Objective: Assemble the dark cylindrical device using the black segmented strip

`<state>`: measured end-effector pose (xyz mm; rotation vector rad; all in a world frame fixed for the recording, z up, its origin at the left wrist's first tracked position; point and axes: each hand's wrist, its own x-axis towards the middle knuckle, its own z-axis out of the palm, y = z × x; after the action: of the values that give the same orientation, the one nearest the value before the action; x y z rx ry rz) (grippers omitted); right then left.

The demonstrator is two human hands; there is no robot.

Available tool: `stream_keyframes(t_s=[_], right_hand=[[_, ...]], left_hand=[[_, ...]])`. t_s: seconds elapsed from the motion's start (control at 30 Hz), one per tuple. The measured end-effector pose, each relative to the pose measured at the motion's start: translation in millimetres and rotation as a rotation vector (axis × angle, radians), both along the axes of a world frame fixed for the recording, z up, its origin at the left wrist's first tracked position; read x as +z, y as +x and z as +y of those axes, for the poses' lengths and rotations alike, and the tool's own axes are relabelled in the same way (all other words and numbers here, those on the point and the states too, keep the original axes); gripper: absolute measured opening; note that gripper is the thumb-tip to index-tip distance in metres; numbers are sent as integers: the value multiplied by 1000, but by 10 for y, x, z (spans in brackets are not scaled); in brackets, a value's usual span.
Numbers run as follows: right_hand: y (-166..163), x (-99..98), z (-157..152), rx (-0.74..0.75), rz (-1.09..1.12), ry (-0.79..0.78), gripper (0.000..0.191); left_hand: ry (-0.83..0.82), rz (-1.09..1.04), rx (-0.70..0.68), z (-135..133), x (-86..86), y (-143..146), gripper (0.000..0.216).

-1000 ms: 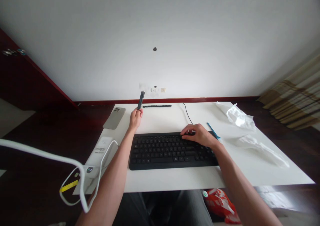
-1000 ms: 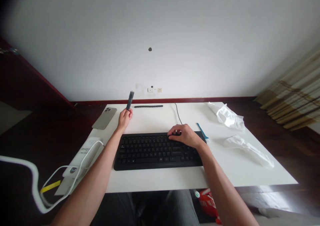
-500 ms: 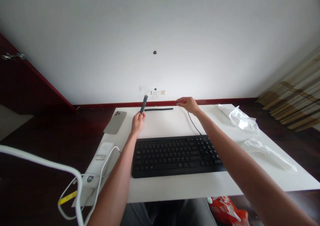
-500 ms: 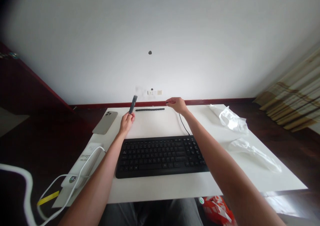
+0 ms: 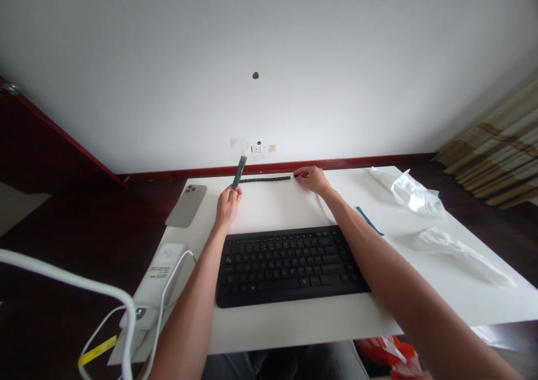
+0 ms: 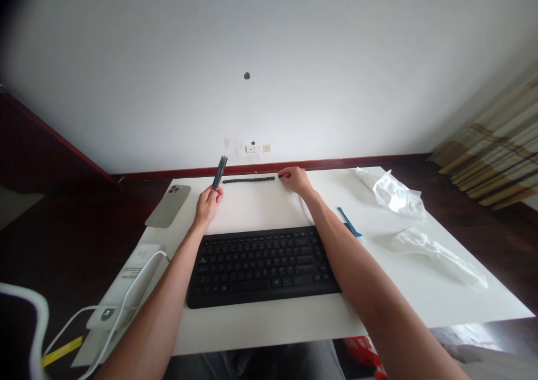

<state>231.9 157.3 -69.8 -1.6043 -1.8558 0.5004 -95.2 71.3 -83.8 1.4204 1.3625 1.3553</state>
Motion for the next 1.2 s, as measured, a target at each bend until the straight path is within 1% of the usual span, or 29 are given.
stream_keyframes(t_s=[0.3,0.73,1.2], right_hand=[[-56,19,-14,-5,-9,-17,29],[-63,6,-8,40,11,-5,28],[-89,19,-9,37,18,-9,28]], left_hand=[[-14,30,-13,-11,14,13,19],[-6,66,-8,-15,13,8,22],[-10,62,-4,-3,1,4,22]])
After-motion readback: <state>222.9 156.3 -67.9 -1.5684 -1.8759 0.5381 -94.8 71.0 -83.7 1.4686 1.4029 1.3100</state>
